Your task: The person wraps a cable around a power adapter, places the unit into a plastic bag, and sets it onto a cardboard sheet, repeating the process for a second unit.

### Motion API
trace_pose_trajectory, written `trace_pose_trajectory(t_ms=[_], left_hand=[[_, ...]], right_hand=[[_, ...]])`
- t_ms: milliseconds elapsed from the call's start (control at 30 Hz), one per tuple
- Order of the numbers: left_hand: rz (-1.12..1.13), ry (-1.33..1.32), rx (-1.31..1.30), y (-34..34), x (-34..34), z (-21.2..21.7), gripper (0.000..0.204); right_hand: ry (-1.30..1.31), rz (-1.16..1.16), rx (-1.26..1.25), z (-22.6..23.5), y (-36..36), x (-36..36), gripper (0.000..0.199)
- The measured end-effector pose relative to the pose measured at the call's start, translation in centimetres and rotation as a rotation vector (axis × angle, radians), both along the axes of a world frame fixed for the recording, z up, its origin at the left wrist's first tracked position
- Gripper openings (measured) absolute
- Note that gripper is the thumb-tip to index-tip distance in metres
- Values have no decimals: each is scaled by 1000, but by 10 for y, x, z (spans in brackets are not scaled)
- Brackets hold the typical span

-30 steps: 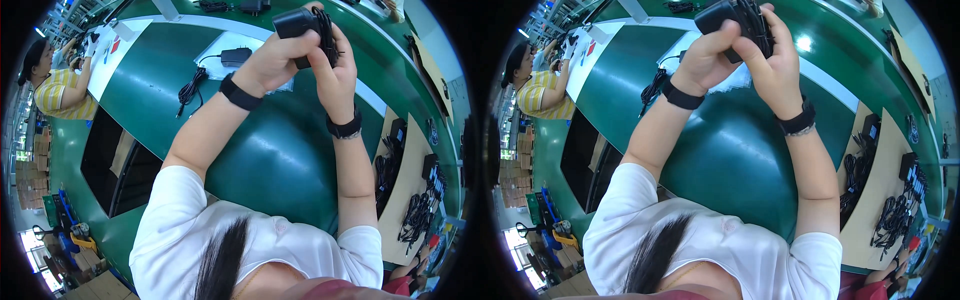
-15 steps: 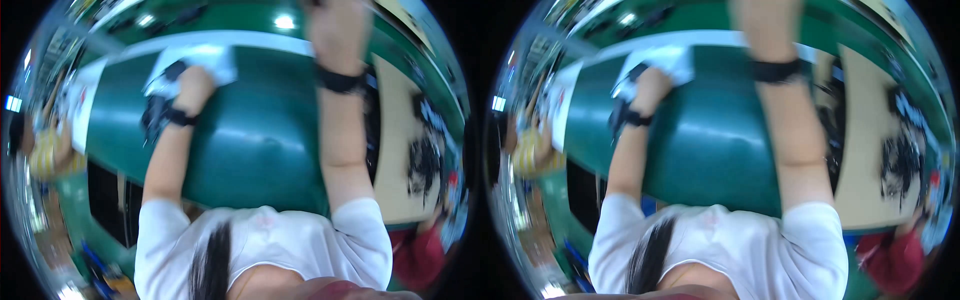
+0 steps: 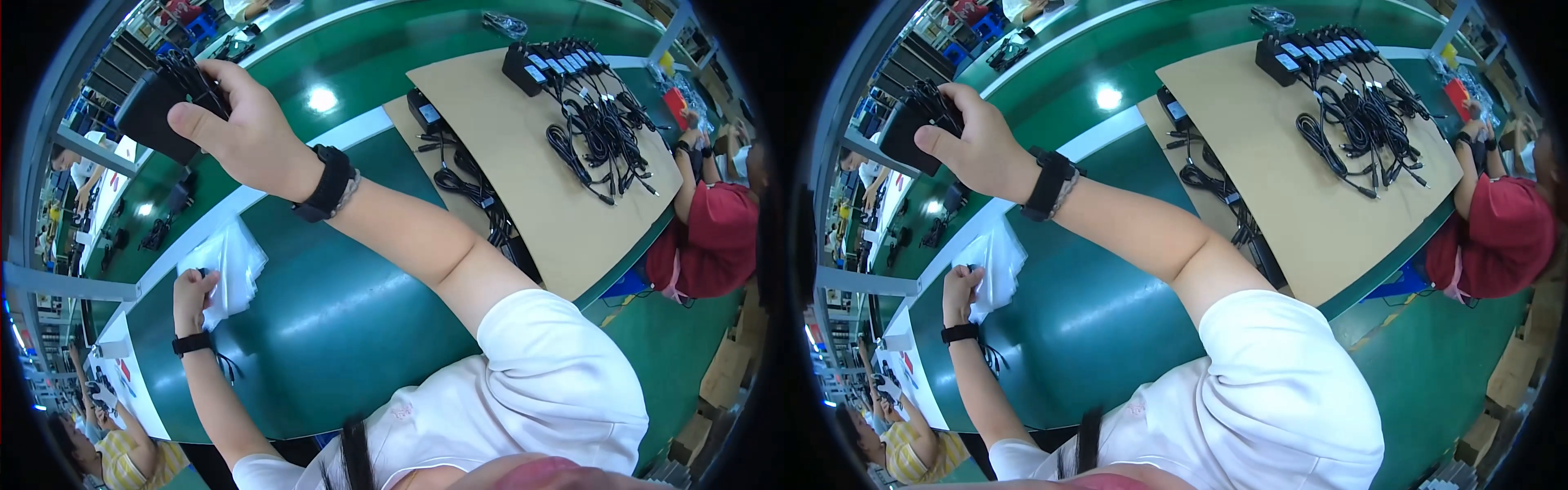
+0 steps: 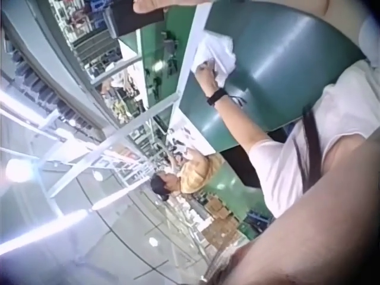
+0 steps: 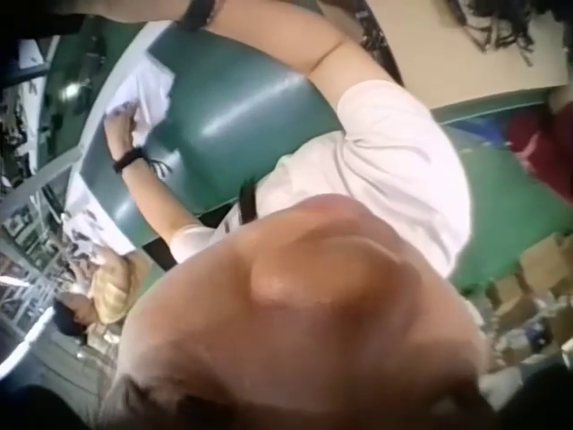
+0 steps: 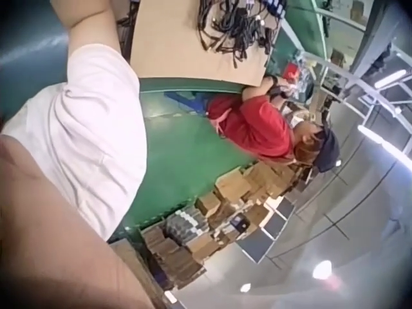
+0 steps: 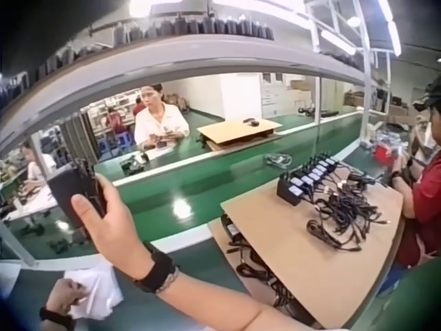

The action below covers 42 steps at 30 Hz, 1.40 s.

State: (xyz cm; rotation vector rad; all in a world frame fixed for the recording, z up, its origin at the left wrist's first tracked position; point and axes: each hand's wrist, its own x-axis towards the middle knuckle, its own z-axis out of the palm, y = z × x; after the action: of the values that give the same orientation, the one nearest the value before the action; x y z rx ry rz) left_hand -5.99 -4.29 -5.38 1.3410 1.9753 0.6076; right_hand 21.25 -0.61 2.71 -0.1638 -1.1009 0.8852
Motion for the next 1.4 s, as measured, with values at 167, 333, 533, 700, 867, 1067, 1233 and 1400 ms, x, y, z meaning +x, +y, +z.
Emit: trace_pose_trajectory(t_ms=[167,333,533,700,867,1067,1233,1400], left_hand=[[-51,-63,-24,-10,-11,2,8],[-42,32,18,-8,-8,16,22],[60,-101,105,-7,-26,11,34],[36,-350,100,2,-49,2,20],[31,-141,114,-5,-54,1,16],[118,-373,182,2,-71,-2,22],[49,241,537,-7,-26,13,33],[26,323,586,-21,59,16,51]], right_hand=[[-43,-3,-8,-1,-2,-7,61],[-57,11,-5,1,-8,-5,60],[-93,21,-15,4,-5,-3,56],[-89,31,-8,5,-1,-1,52],[-46,33,-19,3,1,-7,54],[-46,52,-63,1,-3,-9,55],[-39,321,-420,5,-10,-6,39],[-86,776,-676,-22,-14,-30,30]])
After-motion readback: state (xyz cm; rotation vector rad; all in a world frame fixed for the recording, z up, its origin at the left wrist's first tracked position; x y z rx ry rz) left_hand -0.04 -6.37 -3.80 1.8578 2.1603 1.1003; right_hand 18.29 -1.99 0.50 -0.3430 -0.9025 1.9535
